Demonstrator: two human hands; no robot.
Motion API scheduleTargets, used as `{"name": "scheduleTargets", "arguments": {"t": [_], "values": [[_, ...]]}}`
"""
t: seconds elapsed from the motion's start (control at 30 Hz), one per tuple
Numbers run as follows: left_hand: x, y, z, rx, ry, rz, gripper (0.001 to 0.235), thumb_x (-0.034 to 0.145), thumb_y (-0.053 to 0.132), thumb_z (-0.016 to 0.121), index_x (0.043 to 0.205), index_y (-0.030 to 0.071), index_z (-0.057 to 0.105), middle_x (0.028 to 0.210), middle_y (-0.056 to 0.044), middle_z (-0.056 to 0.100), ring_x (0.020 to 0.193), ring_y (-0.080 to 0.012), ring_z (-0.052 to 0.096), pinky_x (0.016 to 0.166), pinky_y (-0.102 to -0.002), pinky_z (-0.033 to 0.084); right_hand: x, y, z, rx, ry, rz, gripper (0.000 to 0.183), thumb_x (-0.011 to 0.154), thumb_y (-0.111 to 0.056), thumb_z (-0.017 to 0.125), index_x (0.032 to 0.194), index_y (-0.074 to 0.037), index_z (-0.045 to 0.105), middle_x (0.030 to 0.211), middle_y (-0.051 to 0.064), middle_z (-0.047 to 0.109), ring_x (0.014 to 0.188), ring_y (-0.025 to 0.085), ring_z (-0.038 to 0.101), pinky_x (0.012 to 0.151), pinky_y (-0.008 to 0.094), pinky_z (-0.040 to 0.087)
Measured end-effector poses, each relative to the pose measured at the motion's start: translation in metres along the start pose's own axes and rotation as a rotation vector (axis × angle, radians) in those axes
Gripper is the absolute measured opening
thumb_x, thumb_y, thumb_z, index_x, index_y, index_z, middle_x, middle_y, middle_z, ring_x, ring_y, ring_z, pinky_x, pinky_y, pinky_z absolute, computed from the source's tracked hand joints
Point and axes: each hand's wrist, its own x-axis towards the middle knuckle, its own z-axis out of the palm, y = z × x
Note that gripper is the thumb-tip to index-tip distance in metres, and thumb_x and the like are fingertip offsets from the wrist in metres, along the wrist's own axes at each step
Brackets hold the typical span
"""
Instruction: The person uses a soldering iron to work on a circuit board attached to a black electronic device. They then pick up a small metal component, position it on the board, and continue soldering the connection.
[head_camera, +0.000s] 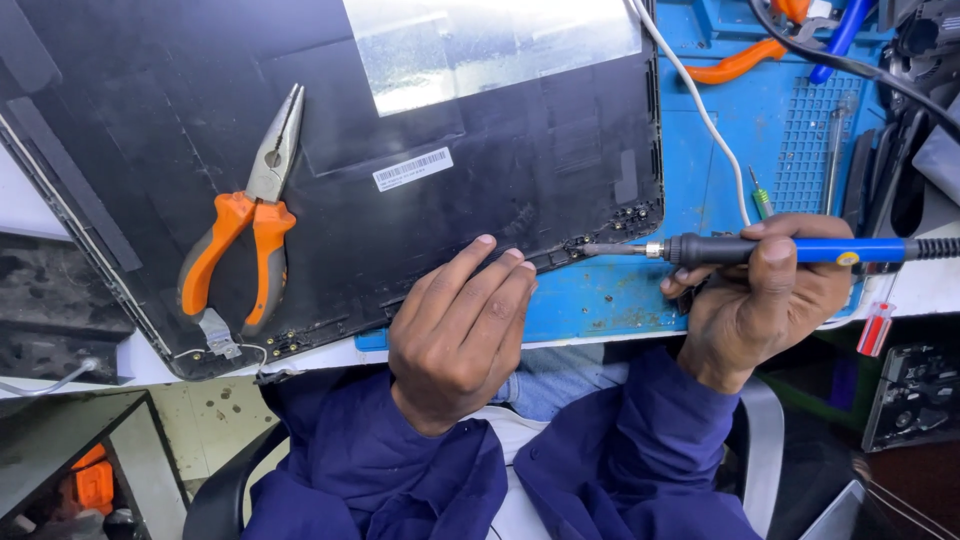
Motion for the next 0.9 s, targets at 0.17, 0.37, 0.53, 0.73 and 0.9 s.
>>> {"name": "scheduleTargets", "arguments": {"t": [0.17, 0.37, 0.53, 0.73, 0.9], "values": [[0.0, 0.0002, -0.0002, 0.001, 0.002, 0.0, 0.005, 0.092, -0.001, 0.08, 0.093, 0.003, 0.079, 0.093, -0.009, 0.079, 0.094, -0.0265, 0.077, 0.079, -0.032, 0.062, -0.001, -0.0033, 0.0023, -0.005, 0.013, -0.004, 0.037, 0.107, -0.042, 0.065, 0.101, -0.01, 0.049, 0.073, 0.009, 0.042, 0.053, 0.029, 0.062, 0.042, 0.038, 0.055], [0.0013, -0.0001, -0.0011, -0.002, -0.002, 0.003, 0.005, 0.093, -0.002, 0.079, 0.093, 0.003, 0.078, 0.093, -0.009, 0.079, 0.094, -0.0268, 0.077, 0.079, -0.032, 0.062, -0.0016, -0.0027, 0.0011, 0.001, -0.029, -0.03, 0.035, 0.11, -0.042, 0.063, 0.105, -0.01, 0.048, 0.074, 0.011, 0.045, 0.056, 0.03, 0.062, 0.045, 0.039, 0.057], [0.0013, 0.0001, -0.0009, -0.003, 0.002, 0.002, 0.005, 0.093, -0.002, 0.08, 0.092, 0.003, 0.078, 0.093, -0.009, 0.079, 0.094, -0.0263, 0.077, 0.078, -0.032, 0.062, -0.0014, -0.0013, 0.0002, -0.017, -0.043, -0.05, 0.035, 0.11, -0.041, 0.062, 0.103, -0.009, 0.049, 0.075, 0.01, 0.043, 0.057, 0.031, 0.065, 0.046, 0.039, 0.058], [0.0018, 0.0, -0.0013, -0.008, 0.001, 0.003, 0.005, 0.093, -0.002, 0.079, 0.092, 0.003, 0.078, 0.093, -0.009, 0.079, 0.094, -0.0266, 0.077, 0.078, -0.032, 0.062, -0.0019, -0.0039, 0.0026, 0.0, -0.004, -0.03, 0.038, 0.109, -0.043, 0.064, 0.102, -0.01, 0.048, 0.072, 0.01, 0.042, 0.053, 0.028, 0.061, 0.043, 0.039, 0.056], [0.0018, 0.0004, -0.0013, 0.002, 0.003, 0.0, 0.005, 0.093, -0.002, 0.08, 0.092, 0.003, 0.078, 0.093, -0.008, 0.079, 0.094, -0.0258, 0.077, 0.077, -0.032, 0.061, -0.0016, -0.0022, 0.001, 0.01, -0.009, -0.015, 0.036, 0.108, -0.042, 0.065, 0.103, -0.01, 0.049, 0.072, 0.011, 0.044, 0.055, 0.029, 0.062, 0.044, 0.04, 0.058]]}}
